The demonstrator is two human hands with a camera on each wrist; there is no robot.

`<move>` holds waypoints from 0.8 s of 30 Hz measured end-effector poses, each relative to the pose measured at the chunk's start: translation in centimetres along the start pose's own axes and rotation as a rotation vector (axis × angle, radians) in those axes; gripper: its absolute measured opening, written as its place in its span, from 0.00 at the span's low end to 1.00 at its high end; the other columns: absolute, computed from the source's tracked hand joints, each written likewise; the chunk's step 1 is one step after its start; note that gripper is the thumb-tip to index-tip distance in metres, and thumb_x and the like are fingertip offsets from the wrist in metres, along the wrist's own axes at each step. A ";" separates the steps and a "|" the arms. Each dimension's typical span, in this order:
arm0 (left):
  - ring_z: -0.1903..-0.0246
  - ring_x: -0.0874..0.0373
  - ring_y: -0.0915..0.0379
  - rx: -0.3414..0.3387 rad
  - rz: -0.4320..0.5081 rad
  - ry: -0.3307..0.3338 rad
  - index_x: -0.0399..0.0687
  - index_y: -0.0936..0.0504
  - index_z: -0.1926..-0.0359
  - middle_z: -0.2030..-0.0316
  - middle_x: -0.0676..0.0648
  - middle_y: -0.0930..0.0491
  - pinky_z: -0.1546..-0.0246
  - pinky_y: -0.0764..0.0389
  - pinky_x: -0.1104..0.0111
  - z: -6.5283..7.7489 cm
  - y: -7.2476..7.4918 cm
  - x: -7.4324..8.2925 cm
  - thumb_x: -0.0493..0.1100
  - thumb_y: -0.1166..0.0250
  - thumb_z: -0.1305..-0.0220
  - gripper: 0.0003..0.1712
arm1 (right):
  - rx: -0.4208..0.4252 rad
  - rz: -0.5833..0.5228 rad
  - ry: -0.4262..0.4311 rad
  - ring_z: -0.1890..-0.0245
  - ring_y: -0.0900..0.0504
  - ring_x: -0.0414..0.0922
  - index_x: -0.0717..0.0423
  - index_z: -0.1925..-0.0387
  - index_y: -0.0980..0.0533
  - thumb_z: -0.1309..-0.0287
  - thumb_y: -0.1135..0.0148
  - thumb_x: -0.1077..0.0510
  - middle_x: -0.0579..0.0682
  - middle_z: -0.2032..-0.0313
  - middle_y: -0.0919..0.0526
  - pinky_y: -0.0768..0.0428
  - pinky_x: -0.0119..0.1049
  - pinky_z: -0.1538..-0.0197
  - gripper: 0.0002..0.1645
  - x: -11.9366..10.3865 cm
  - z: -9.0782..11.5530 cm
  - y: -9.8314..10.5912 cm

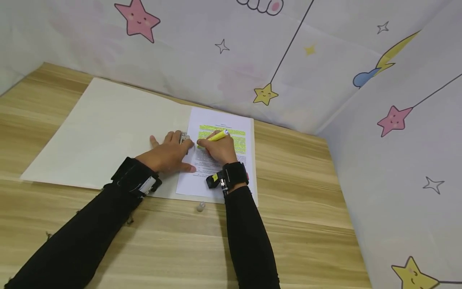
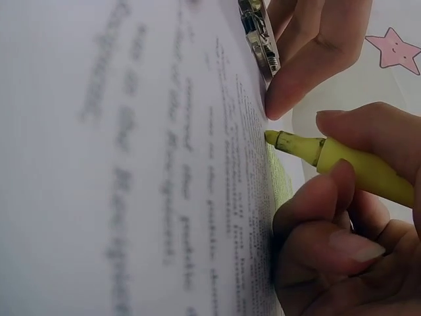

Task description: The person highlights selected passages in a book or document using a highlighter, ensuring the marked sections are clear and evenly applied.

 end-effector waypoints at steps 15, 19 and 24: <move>0.31 0.32 0.54 0.006 0.001 -0.010 0.48 0.35 0.30 0.32 0.28 0.45 0.40 0.59 0.20 -0.1 0.0 0.1 0.62 0.28 0.45 0.47 | 0.037 0.065 0.045 0.84 0.26 0.41 0.50 0.79 0.27 0.49 0.28 0.55 0.45 0.87 0.26 0.29 0.33 0.78 0.14 -0.4 0.2 0.0; 0.31 0.31 0.54 0.009 -0.003 -0.009 0.47 0.35 0.30 0.33 0.28 0.45 0.40 0.58 0.20 -0.1 0.0 0.1 0.62 0.28 0.45 0.47 | 0.054 0.069 0.051 0.84 0.26 0.40 0.50 0.80 0.27 0.50 0.27 0.55 0.45 0.87 0.26 0.29 0.32 0.78 0.15 -0.5 0.2 0.1; 0.31 0.31 0.54 0.012 0.004 -0.006 0.48 0.35 0.30 0.33 0.28 0.46 0.40 0.59 0.20 -0.1 -0.1 0.1 0.61 0.27 0.45 0.47 | 0.065 0.063 0.037 0.83 0.26 0.40 0.51 0.80 0.26 0.51 0.27 0.56 0.45 0.85 0.26 0.29 0.32 0.78 0.14 -0.4 0.2 0.1</move>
Point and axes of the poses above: each hand's wrist, its own z-axis away from the middle knuckle, its own y-axis out of the back of the hand, x = y × z, the point moved 4 cm from there along -z, towards the middle knuckle
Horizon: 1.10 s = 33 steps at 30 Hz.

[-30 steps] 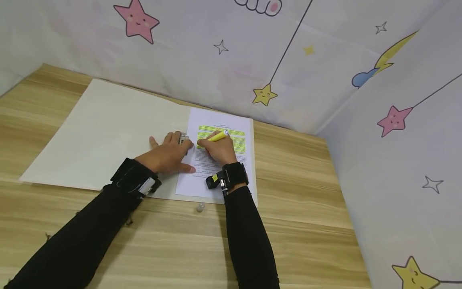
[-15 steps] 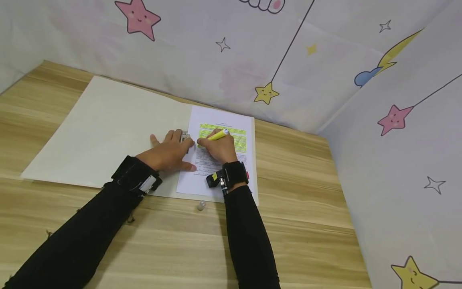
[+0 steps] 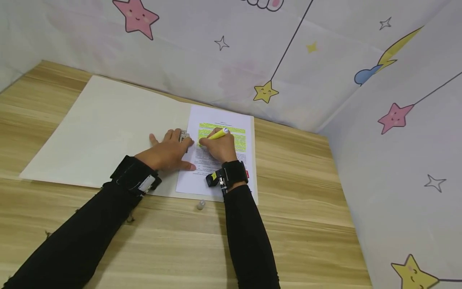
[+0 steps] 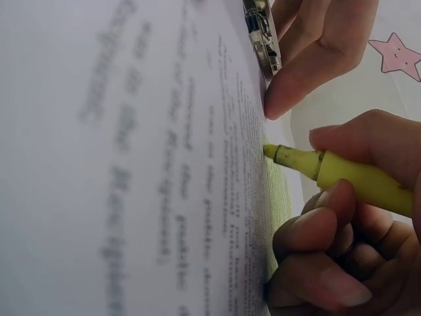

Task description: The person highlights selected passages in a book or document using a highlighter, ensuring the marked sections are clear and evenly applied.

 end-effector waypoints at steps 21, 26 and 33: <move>0.31 0.31 0.53 0.003 0.018 -0.001 0.46 0.33 0.31 0.32 0.28 0.46 0.41 0.59 0.19 0.3 -0.2 -0.6 0.61 0.27 0.45 0.46 | -0.040 -0.158 -0.008 0.85 0.30 0.41 0.52 0.81 0.27 0.48 0.28 0.57 0.45 0.86 0.27 0.33 0.32 0.80 0.15 0.3 -0.5 0.7; 0.32 0.30 0.51 -0.005 0.003 0.006 0.47 0.33 0.30 0.31 0.26 0.45 0.41 0.58 0.19 0.3 -1.0 -1.5 0.61 0.27 0.45 0.47 | -0.022 -0.506 0.125 0.85 0.34 0.41 0.55 0.79 0.27 0.42 0.31 0.65 0.48 0.82 0.25 0.37 0.30 0.79 0.14 -1.5 0.2 4.2; 0.29 0.29 0.53 0.020 -0.046 0.020 0.49 0.33 0.29 0.29 0.25 0.47 0.40 0.60 0.20 0.2 -0.8 -3.0 0.58 0.29 0.41 0.43 | 0.260 -0.534 0.486 0.81 0.28 0.40 0.55 0.76 0.26 0.46 0.32 0.74 0.48 0.76 0.19 0.29 0.24 0.78 0.14 -6.9 4.6 12.2</move>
Point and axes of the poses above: each hand's wrist, its own z-axis away from the middle knuckle, its own y-axis out of the back of the hand, x = y × z, the point moved 4 cm from there along -z, towards the middle knuckle
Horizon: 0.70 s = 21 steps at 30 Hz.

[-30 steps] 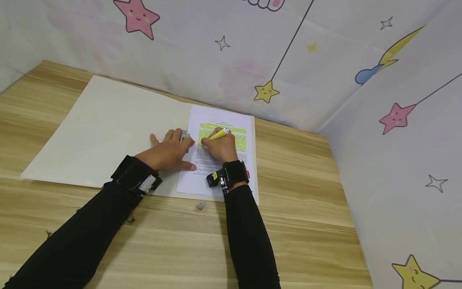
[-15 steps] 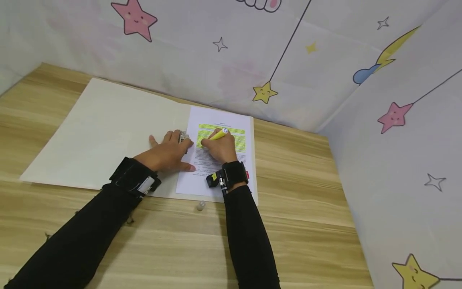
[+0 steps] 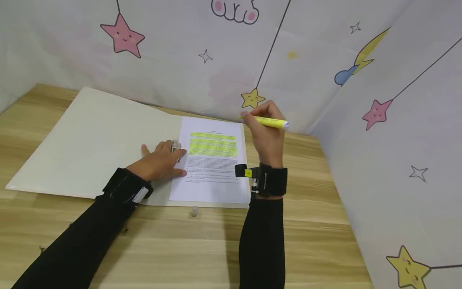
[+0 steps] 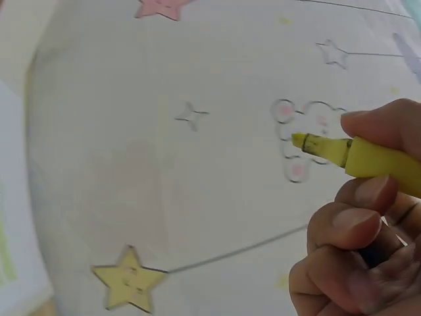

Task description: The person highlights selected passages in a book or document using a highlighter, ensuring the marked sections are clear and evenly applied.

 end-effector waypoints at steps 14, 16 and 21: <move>0.75 0.55 0.25 0.010 -0.115 -0.257 0.34 0.21 0.62 0.74 0.44 0.21 0.73 0.16 0.61 8.0 4.4 8.1 0.54 0.29 0.39 0.24 | 0.068 0.017 0.273 0.82 0.28 0.39 0.73 0.78 0.23 0.56 0.27 0.78 0.48 0.80 0.18 0.31 0.23 0.78 0.09 -8.2 2.4 3.0; 0.77 0.56 0.26 -0.013 -0.133 -0.281 0.36 0.21 0.67 0.77 0.46 0.22 0.74 0.16 0.60 8.4 3.6 9.1 0.53 0.26 0.42 0.23 | 0.078 0.043 0.260 0.82 0.30 0.39 0.72 0.79 0.22 0.56 0.27 0.78 0.46 0.80 0.19 0.32 0.23 0.78 0.09 -8.2 2.5 3.0; 0.77 0.57 0.26 -0.071 -0.174 -0.307 0.40 0.21 0.72 0.78 0.49 0.23 0.72 0.16 0.61 8.5 1.9 10.6 0.49 0.24 0.45 0.19 | 0.126 0.092 0.234 0.81 0.31 0.39 0.69 0.79 0.22 0.54 0.28 0.76 0.46 0.80 0.20 0.33 0.23 0.78 0.10 -8.3 2.8 3.4</move>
Point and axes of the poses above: each hand's wrist, its own z-axis away from the middle knuckle, its own y-axis out of the back of the hand, x = y × z, the point moved 4 cm from there along -z, towards the middle knuckle
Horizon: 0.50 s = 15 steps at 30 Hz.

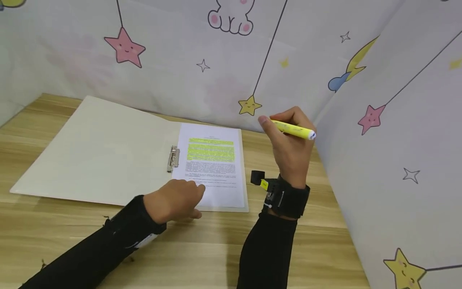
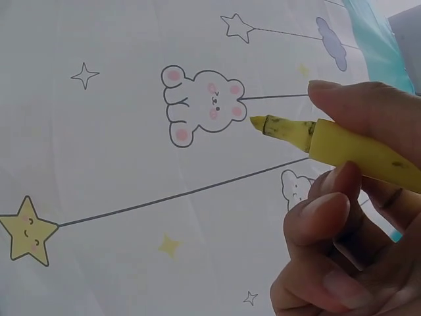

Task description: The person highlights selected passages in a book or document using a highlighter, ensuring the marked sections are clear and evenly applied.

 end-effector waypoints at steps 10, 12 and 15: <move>0.81 0.59 0.34 -0.028 -0.001 -0.060 0.42 0.22 0.79 0.81 0.49 0.25 0.78 0.23 0.67 -1.1 -1.1 0.5 0.31 0.32 0.42 0.12 | 0.009 0.040 -0.026 0.82 0.31 0.39 0.65 0.80 0.23 0.53 0.28 0.76 0.46 0.80 0.21 0.34 0.23 0.79 0.11 0.2 0.1 -0.2; 0.82 0.59 0.35 -0.031 -0.001 -0.076 0.42 0.20 0.79 0.81 0.48 0.24 0.79 0.26 0.68 -1.2 -1.3 0.4 0.29 0.33 0.40 0.12 | 0.003 0.050 -0.027 0.82 0.31 0.38 0.67 0.80 0.23 0.53 0.28 0.76 0.45 0.80 0.22 0.34 0.23 0.79 0.11 0.3 0.1 -0.3; 0.81 0.60 0.35 -0.030 0.006 -0.094 0.41 0.18 0.77 0.80 0.47 0.22 0.79 0.28 0.69 -1.4 -1.5 0.3 0.29 0.34 0.39 0.11 | -0.006 0.079 -0.020 0.82 0.31 0.38 0.67 0.80 0.23 0.52 0.29 0.75 0.44 0.80 0.22 0.34 0.23 0.79 0.11 0.4 0.0 -0.4</move>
Point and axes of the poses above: each hand's wrist, its own z-axis away from the middle knuckle, its own y-axis out of the back of the hand, x = y × z, the point moved 4 cm from there along -z, towards the middle knuckle
